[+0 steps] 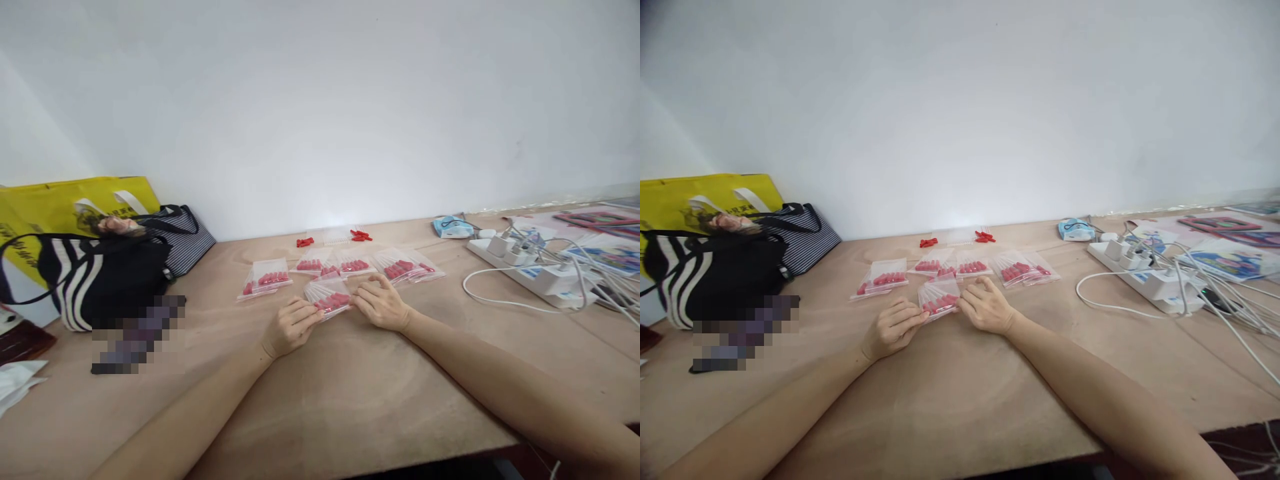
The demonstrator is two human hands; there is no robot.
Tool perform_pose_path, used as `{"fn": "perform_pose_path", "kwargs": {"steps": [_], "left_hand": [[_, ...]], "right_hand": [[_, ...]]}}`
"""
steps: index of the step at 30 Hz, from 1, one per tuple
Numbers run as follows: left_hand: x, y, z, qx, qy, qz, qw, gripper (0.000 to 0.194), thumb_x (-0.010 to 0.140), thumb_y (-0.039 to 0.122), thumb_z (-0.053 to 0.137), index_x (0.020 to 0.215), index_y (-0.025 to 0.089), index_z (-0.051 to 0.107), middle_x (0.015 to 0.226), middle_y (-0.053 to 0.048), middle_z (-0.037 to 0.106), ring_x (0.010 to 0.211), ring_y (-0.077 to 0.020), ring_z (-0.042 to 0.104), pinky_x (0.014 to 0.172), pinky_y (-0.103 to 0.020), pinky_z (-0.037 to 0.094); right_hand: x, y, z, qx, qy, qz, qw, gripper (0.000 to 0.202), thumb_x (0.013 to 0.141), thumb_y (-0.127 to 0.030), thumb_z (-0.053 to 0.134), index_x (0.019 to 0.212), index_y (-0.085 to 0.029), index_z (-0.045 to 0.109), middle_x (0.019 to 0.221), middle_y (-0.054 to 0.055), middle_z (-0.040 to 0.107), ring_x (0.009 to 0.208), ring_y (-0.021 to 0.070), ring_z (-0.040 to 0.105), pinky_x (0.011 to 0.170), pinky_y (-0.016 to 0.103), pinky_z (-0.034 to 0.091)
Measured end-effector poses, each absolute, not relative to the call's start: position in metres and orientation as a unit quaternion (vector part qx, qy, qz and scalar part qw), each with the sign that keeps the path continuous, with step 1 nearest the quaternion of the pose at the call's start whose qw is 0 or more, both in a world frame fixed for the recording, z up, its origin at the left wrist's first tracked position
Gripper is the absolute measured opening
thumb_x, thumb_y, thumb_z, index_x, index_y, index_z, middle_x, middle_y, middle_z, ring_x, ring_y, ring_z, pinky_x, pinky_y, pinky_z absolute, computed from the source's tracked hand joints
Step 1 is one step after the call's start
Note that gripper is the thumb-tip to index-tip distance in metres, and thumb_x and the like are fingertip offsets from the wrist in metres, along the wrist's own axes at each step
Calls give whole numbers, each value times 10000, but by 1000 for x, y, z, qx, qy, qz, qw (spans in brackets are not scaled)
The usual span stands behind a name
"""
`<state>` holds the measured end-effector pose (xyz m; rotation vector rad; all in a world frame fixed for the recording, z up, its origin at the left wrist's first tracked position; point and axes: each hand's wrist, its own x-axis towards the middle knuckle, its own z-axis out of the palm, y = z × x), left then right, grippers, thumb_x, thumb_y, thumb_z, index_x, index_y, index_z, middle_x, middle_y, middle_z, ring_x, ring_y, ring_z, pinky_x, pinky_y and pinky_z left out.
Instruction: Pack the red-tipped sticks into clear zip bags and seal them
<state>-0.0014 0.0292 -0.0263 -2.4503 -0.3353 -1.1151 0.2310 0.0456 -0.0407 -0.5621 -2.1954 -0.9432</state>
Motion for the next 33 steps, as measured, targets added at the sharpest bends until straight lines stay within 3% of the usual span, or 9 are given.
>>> {"fn": "perform_pose_path", "kwargs": {"steps": [4, 7, 10, 13, 20, 24, 27, 30, 33], "left_hand": [[-5, 21, -29, -888, -179, -396, 148, 146, 841, 104, 479, 935, 181, 562, 758, -24, 633, 684, -117, 604, 608, -225, 504], [-7, 11, -31, -878, -264, -394, 64, 139, 869, 138, 433, 912, 178, 560, 930, -69, 601, 772, -114, 614, 611, -190, 510], [-7, 5, -30, -863, -319, -392, -9, 171, 888, 173, 384, 826, 158, 543, 1141, -131, 511, 965, -165, 574, 710, -238, 513], [-7, 0, -28, -872, -312, -371, -65, 177, 896, 170, 349, 822, 170, 509, 1095, -115, 563, 1037, -178, 542, 812, -297, 484], [-21, -21, -23, -841, -364, -372, -148, 113, 867, 227, 389, 831, 180, 484, 1068, -102, 597, 1000, -191, 566, 843, -338, 462], [-38, 0, -13, -781, -422, -444, -116, 123, 825, 280, 443, 760, 179, 469, 960, -80, 625, 942, -198, 581, 833, -342, 454], [-49, 44, -7, -730, -463, -495, -91, 178, 752, 316, 507, 698, 187, 396, 852, -62, 627, 870, -195, 604, 765, -306, 474], [-57, 91, -8, -718, -529, -448, -56, 149, 709, 299, 461, 695, 194, 356, 857, -61, 618, 882, -177, 600, 757, -272, 473], [-63, 120, -11, -716, -563, -411, -38, 90, 678, 260, 427, 716, 181, 407, 839, -67, 619, 810, -181, 604, 693, -269, 472]], "right_hand": [[228, 47, -42, -216, -837, -358, 353, 315, 889, -257, 405, 593, -170, 468, 526, -23, 481, 533, 100, 386, 741, 298, 306], [226, 47, -41, -173, -857, -329, 358, 316, 898, -216, 376, 600, -168, 470, 496, -32, 458, 496, 97, 341, 701, 265, 313], [225, 46, -42, -155, -880, -297, 337, 308, 893, -130, 322, 639, -156, 496, 528, -10, 487, 525, 109, 366, 660, 251, 308], [225, 44, -44, -172, -888, -281, 321, 343, 887, -84, 266, 644, -158, 496, 536, -6, 500, 511, 109, 358, 668, 262, 299], [241, 49, -40, -206, -892, -263, 303, 379, 875, -369, 410, 558, -169, 471, 477, -25, 496, 495, 92, 401, 693, 276, 289], [275, 64, -30, -449, -828, -198, 271, 286, 842, -390, 431, 716, -173, 569, 718, 48, 624, 723, 164, 528, 755, 328, 287], [305, 78, -25, -689, -670, -131, 241, 278, 823, -383, 423, 832, -170, 601, 911, 110, 630, 924, 254, 522, 790, 384, 298], [327, 89, -26, -793, -573, -41, 203, 471, 772, -511, 443, 1029, -135, 564, 1002, 156, 607, 994, 297, 510, 790, 391, 340], [336, 97, -27, -813, -556, 28, 170, 675, 691, -642, 458, 1071, -91, 547, 996, 189, 607, 974, 305, 538, 749, 356, 385]]}}
